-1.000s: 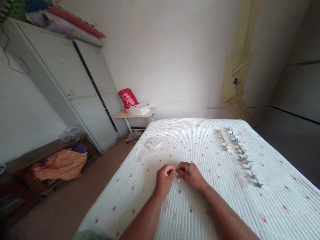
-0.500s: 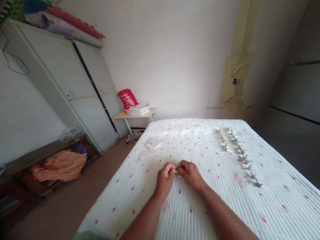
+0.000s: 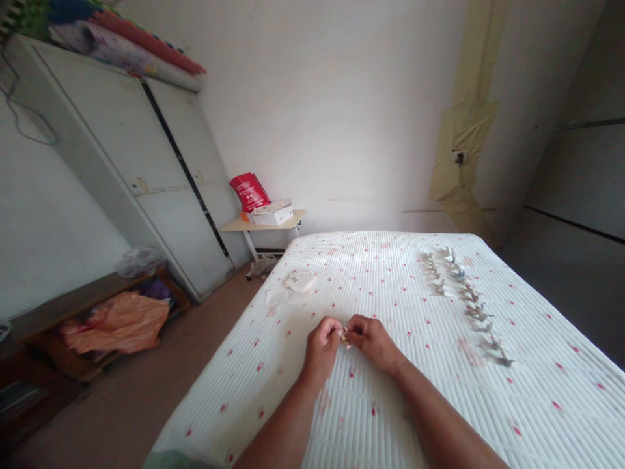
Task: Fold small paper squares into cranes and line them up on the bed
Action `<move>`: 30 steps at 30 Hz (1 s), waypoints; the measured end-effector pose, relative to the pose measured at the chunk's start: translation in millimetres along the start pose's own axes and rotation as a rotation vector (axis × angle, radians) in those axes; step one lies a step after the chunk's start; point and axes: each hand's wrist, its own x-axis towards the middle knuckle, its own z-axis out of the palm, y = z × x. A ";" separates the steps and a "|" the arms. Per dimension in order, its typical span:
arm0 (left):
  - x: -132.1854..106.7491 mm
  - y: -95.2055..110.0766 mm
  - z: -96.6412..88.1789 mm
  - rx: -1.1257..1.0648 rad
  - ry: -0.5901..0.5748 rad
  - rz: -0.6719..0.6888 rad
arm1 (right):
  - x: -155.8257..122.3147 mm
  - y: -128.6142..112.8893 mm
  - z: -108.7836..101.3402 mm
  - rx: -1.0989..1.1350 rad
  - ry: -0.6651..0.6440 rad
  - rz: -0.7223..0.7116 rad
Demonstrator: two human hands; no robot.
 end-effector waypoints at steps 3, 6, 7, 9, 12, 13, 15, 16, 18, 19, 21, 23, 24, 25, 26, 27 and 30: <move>-0.1 0.9 0.5 -0.007 0.019 -0.007 | 1.1 -1.0 0.3 -0.020 0.024 0.003; 0.5 -3.0 1.9 -0.059 0.029 -0.043 | 2.5 -1.1 0.6 -0.045 0.030 0.000; 0.8 -4.9 2.3 -0.088 0.027 -0.060 | 2.5 -1.1 0.5 -0.056 0.033 0.002; 1.4 -8.2 2.6 -0.146 0.008 -0.094 | 2.0 -1.5 -0.2 -0.093 0.039 0.002; 1.8 -9.1 1.2 -0.174 -0.043 -0.095 | 0.0 -3.6 -2.3 -0.179 0.038 -0.013; 1.7 -8.0 0.4 -0.169 -0.060 -0.082 | -0.7 -4.7 -3.1 -0.207 0.031 -0.022; 1.5 -5.0 -1.6 -0.148 -0.086 -0.053 | -1.8 -7.2 -4.7 -0.268 0.017 -0.037; 1.4 -3.5 -2.4 -0.132 -0.096 -0.044 | -2.2 -8.6 -5.3 -0.301 0.011 -0.043; 1.3 -2.1 -3.6 -0.089 -0.100 -0.043 | -2.8 -11.2 -6.0 -0.372 0.009 -0.051; 1.3 -2.5 -3.8 -0.068 -0.093 -0.052 | -3.0 -12.3 -6.0 -0.403 0.012 -0.052; 1.4 -4.9 -3.1 -0.053 -0.071 -0.082 | -3.0 -13.9 -5.7 -0.443 0.018 -0.047; 1.4 -7.9 -1.5 -0.083 -0.055 -0.118 | -2.7 -14.0 -4.7 -0.452 0.024 -0.046; 1.5 -8.9 -0.4 -0.117 -0.047 -0.139 | -2.3 -13.3 -4.0 -0.445 0.025 -0.050; 1.6 -9.2 0.6 -0.160 -0.038 -0.162 | -1.9 -12.0 -3.2 -0.431 0.028 -0.056; 1.7 -8.8 1.5 -0.205 -0.027 -0.188 | -1.3 -10.4 -2.3 -0.416 0.033 -0.061; 2.0 -7.7 2.2 -0.248 -0.014 -0.218 | -0.7 -8.4 -1.3 -0.398 0.041 -0.062; 2.8 -3.0 2.2 -0.326 0.013 -0.281 | 0.9 -2.5 1.5 -0.328 0.075 -0.042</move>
